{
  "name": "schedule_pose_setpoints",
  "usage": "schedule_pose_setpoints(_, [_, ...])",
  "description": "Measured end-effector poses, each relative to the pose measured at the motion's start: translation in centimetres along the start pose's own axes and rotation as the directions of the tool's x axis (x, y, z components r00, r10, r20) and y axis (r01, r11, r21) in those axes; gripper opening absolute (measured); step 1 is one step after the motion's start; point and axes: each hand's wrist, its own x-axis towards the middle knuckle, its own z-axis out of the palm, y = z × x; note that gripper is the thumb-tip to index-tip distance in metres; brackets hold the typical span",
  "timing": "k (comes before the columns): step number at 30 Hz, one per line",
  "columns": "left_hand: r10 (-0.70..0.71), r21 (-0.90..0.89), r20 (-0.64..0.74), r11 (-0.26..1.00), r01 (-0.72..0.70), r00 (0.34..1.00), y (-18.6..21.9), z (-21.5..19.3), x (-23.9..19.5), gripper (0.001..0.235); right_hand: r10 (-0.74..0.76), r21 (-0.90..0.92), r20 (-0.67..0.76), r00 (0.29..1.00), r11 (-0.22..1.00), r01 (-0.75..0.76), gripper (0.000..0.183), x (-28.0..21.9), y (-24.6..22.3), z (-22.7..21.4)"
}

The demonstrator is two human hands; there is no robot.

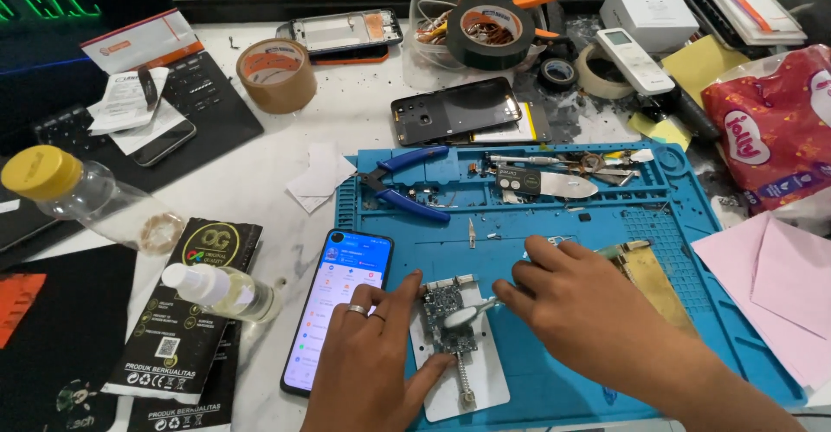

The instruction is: The person cleans a small circuit board mounted on a blue work mat using a cotton swab. They repeatedly wipe the surface of the board and its components while occasionally interacting with a smartphone placed nearby.

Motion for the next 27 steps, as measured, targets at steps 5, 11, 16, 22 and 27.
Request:
schedule_pose_setpoints(5, [0.045, 0.040, -0.037, 0.998, -0.043, 0.998, -0.4, 0.4, 0.2, 0.097, -0.129, 0.007, -0.074, 0.989, 0.992, 0.129, 0.035, 1.0, -2.2, 0.5])
schedule_pose_setpoints(11, [0.063, 0.020, -0.076, 0.998, -0.062, 0.995, -0.4, 0.3, -0.1, 0.092, -0.060, 0.051, 0.077, 0.995, 0.997, 0.056, 0.029, 0.2, -0.1, 0.2])
schedule_pose_setpoints(16, [0.033, 0.028, -0.050, 0.999, -0.032, 0.998, -0.2, 0.3, 0.1, 0.095, -0.122, 0.099, 0.065, 0.990, 0.988, 0.115, 0.031, 0.3, -1.3, 0.5])
schedule_pose_setpoints(22, [0.047, 0.010, -0.045, 0.999, -0.047, 0.998, 0.0, 0.1, -0.1, 0.092, -0.024, 0.037, 0.046, 0.999, 0.999, 0.023, 0.032, 0.1, -0.8, 0.3])
schedule_pose_setpoints(27, [0.047, 0.043, -0.051, 0.998, -0.045, 0.998, -0.3, 0.5, -0.1, 0.094, -0.080, 0.136, 0.092, 0.993, 0.989, 0.067, 0.025, -0.4, -0.7, -0.4])
